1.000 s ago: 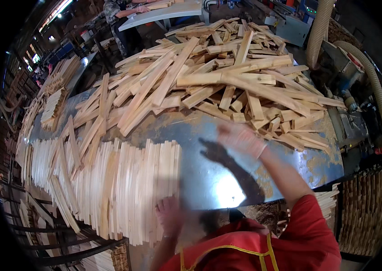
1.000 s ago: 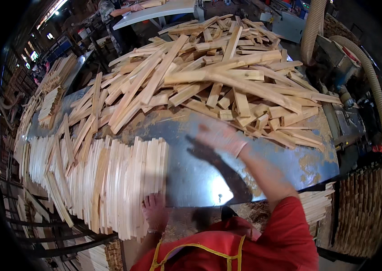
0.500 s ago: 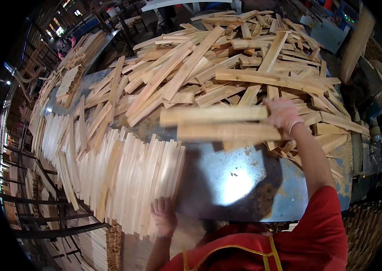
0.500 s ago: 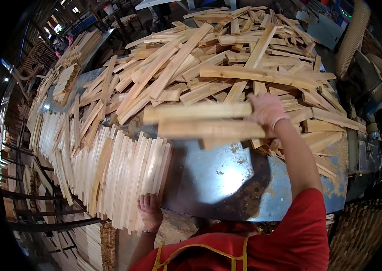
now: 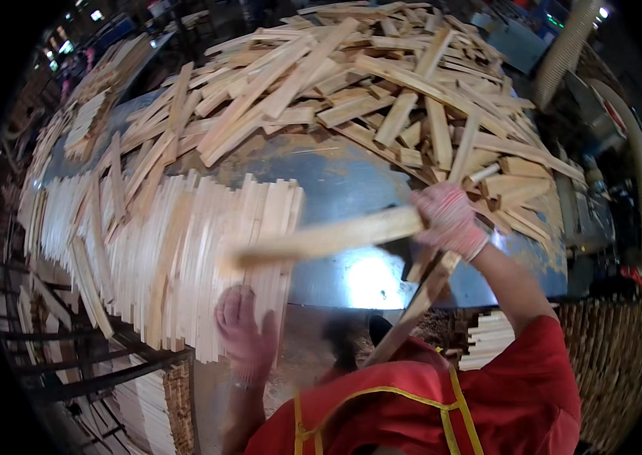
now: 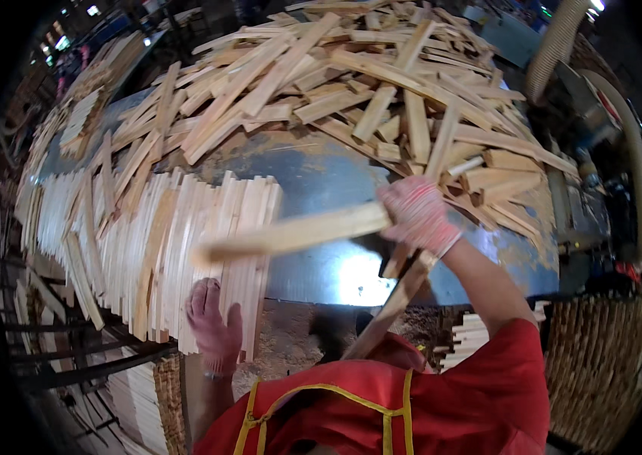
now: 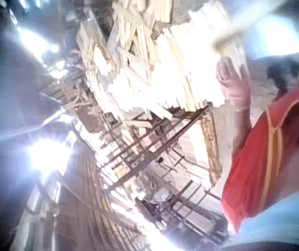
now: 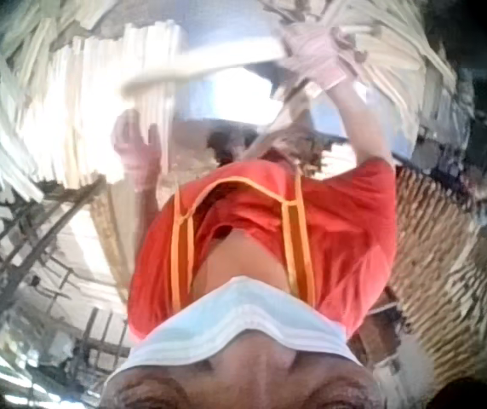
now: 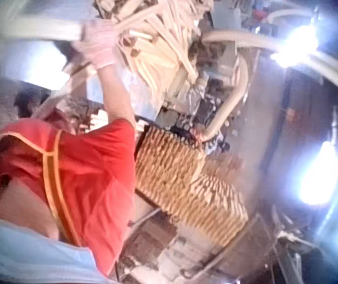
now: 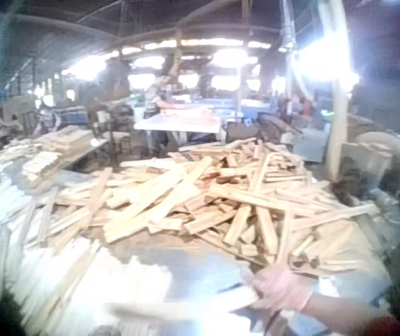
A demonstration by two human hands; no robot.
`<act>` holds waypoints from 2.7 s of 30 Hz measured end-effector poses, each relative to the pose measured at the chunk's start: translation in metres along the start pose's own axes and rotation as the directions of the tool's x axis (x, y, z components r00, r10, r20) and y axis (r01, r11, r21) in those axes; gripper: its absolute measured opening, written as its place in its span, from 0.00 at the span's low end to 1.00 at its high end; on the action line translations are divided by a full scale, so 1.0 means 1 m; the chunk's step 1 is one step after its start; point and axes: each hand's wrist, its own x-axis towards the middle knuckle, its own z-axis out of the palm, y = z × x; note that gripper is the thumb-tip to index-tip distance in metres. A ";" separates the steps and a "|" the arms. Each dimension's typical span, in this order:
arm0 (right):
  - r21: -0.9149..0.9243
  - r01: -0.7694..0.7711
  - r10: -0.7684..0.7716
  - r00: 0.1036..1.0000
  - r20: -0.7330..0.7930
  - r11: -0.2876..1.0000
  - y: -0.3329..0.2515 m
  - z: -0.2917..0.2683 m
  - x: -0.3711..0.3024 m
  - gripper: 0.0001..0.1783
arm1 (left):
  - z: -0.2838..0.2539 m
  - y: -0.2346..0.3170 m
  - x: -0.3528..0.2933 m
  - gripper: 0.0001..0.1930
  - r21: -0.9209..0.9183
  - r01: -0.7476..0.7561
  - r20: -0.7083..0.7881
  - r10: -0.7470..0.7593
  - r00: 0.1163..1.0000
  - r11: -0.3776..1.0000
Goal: The person repeatedly picks up thin wooden planks from a large pile on a metal table and stacks them neatly in a growing pile. The person occasionally lifts and moves the entire stack to a different location on the table or floor before resuming the stacking process.
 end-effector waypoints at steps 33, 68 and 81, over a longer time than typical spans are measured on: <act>0.931 -0.272 -0.077 0.962 0.261 -0.244 -0.082 0.168 -0.056 0.33 | 0.188 0.135 0.048 0.29 -0.550 0.819 0.809 -0.138 0.571 0.163; 0.051 -0.881 0.404 0.267 0.875 0.470 -0.244 0.663 -0.295 0.29 | 0.209 -0.088 -0.522 0.28 -0.056 0.568 0.819 -0.288 0.497 0.821; 0.548 -0.834 0.368 0.528 0.765 0.056 -0.167 0.249 -0.460 0.26 | 0.111 -0.093 -0.470 0.26 -0.010 0.677 0.855 -0.345 0.387 0.736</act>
